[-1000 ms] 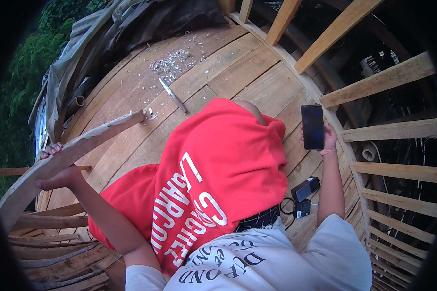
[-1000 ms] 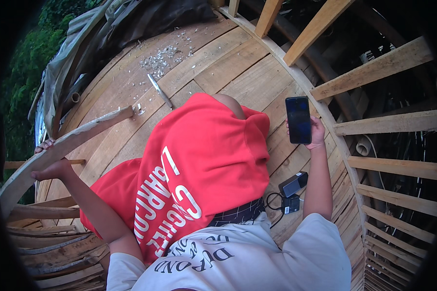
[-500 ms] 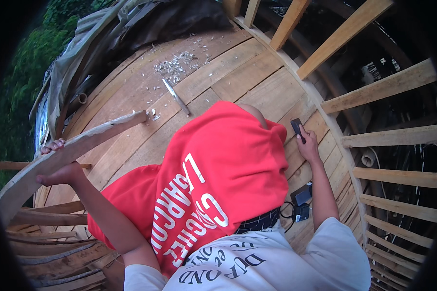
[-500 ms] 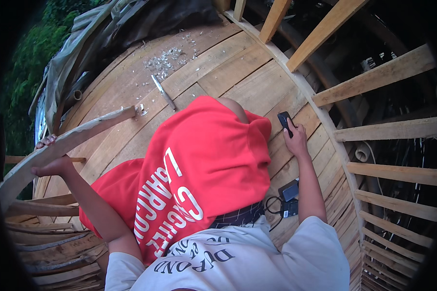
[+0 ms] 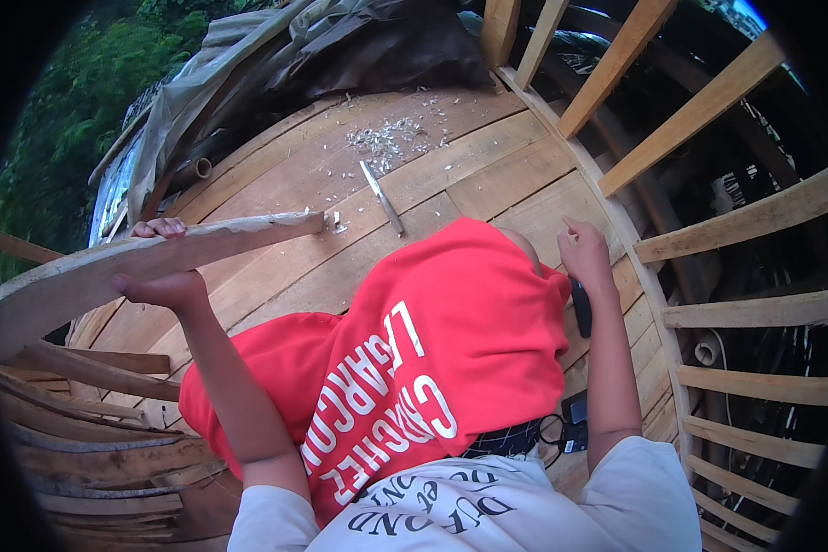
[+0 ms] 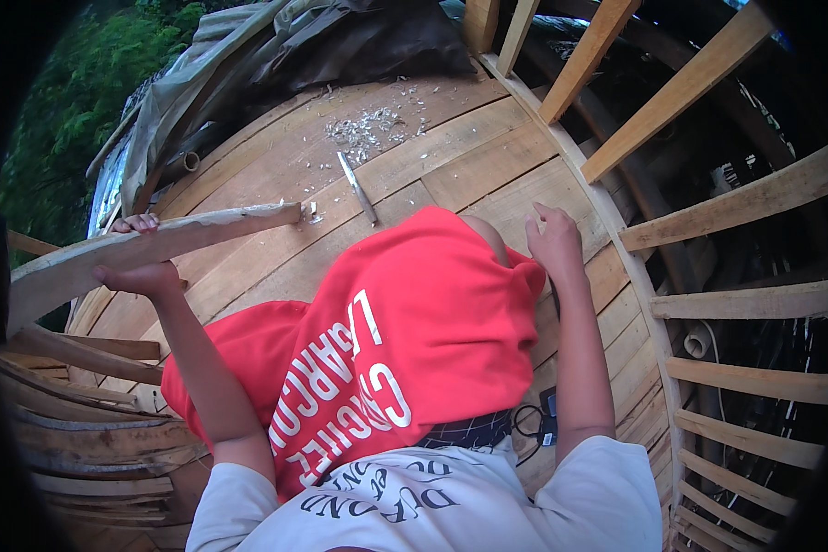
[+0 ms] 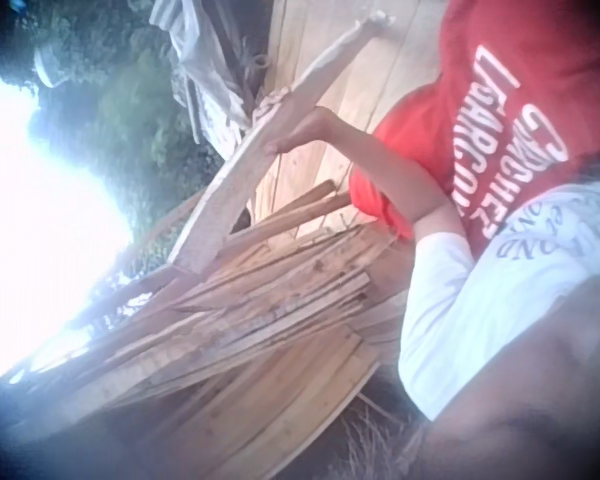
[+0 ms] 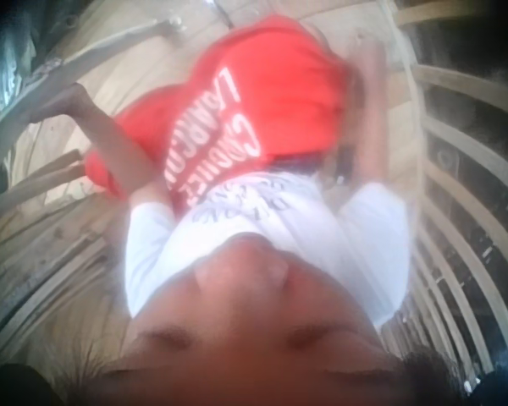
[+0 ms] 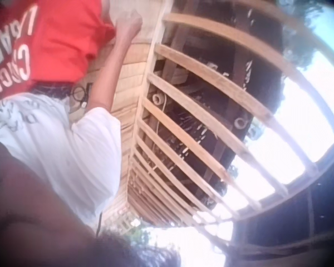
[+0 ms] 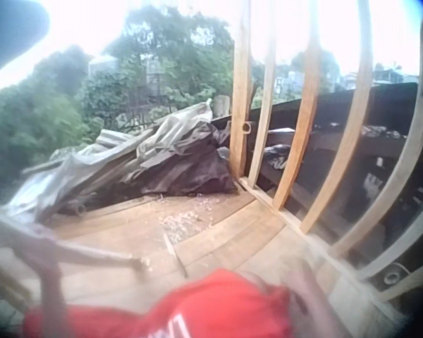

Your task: The person sits on a wooden floor and carves a rectangular wooden plank using a small knife. They hold the plank with their left hand and use the knife in their right hand to shave off thin layers of wood, creating wood shavings that fall onto the floor.

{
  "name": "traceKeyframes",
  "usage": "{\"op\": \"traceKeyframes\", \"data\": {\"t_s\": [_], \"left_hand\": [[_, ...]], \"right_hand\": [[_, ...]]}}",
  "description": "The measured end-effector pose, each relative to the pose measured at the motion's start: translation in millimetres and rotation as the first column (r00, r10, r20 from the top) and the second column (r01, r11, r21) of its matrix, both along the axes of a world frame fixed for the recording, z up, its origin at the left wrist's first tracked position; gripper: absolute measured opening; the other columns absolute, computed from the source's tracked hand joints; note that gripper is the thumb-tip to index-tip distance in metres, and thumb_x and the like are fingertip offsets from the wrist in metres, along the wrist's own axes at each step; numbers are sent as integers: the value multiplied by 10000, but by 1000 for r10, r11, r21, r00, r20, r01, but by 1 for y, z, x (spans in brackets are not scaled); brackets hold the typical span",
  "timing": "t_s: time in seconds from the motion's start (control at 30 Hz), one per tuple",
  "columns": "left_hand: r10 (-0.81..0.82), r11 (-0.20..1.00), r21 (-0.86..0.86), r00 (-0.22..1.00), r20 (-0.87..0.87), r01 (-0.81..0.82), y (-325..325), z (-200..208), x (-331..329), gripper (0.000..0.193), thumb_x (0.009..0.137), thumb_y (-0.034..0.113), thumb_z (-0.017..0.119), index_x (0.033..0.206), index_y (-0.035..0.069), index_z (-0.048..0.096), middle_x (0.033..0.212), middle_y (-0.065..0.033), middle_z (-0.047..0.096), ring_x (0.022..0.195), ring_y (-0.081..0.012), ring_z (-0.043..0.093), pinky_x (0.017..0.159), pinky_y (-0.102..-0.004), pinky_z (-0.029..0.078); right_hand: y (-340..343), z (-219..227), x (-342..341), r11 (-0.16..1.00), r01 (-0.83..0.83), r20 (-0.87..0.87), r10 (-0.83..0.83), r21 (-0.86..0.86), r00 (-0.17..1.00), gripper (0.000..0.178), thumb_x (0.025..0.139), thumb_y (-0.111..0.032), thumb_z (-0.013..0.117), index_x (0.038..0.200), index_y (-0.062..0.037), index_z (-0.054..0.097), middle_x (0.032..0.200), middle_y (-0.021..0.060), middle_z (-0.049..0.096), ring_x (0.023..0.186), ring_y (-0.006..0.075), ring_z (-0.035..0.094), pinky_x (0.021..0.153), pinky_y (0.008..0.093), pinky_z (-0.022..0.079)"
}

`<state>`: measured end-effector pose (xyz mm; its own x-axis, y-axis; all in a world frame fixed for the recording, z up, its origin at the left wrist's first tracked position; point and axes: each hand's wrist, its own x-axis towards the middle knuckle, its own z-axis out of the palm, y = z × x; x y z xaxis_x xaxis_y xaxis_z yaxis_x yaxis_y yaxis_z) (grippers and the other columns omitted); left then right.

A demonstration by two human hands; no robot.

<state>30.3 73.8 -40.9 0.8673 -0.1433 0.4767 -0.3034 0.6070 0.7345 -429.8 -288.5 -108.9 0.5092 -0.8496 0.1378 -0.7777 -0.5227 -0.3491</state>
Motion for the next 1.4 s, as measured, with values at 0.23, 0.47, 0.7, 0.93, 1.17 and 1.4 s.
{"op": "traceKeyframes", "data": {"t_s": [0.23,0.47,0.7,0.93,1.17,1.4], "left_hand": [[8,999,-39,1000,-1,-8,9,-5,1,844,753,884,387,866,54,493,714,-110,523,694,-242,534,723,-382,431],[84,994,-69,996,-35,-86,17,0,3,814,771,871,377,849,70,497,691,-95,510,662,-228,511,680,-363,440],[15,997,-81,999,-40,-18,-10,12,7,838,751,881,412,854,53,489,691,-104,512,652,-231,516,663,-360,440],[51,997,-47,997,-62,-54,8,11,3,855,722,899,423,873,59,483,687,-94,498,637,-222,508,657,-351,433],[96,994,-47,992,-85,-100,9,12,3,822,707,887,451,856,78,458,691,-69,458,642,-198,480,668,-345,411],[44,999,-20,999,-32,-45,7,18,-2,799,689,877,494,853,96,450,714,-57,453,663,-190,474,693,-356,394]], "right_hand": [[27,46,238,789,-402,-150,518,464,842,418,885,-339,631,1158,-32,704,1016,186,724,933,301,700,872,378,535],[58,-100,317,876,-231,-256,361,424,897,468,883,-341,642,1150,42,613,1071,261,687,1070,383,648,913,443,518],[17,-152,300,909,-150,-321,286,389,903,521,862,-155,664,1279,56,434,1116,227,671,990,332,698,795,408,579],[48,-30,324,569,-226,106,236,791,966,226,900,-130,561,1032,52,546,733,51,592,583,146,615,530,317,527],[131,23,351,582,-449,400,220,678,890,316,964,-277,594,1030,31,619,825,143,636,747,252,627,776,397,511],[127,-80,373,600,-273,240,136,752,961,240,945,-223,582,940,11,639,760,138,636,591,196,574,562,382,468]]}}
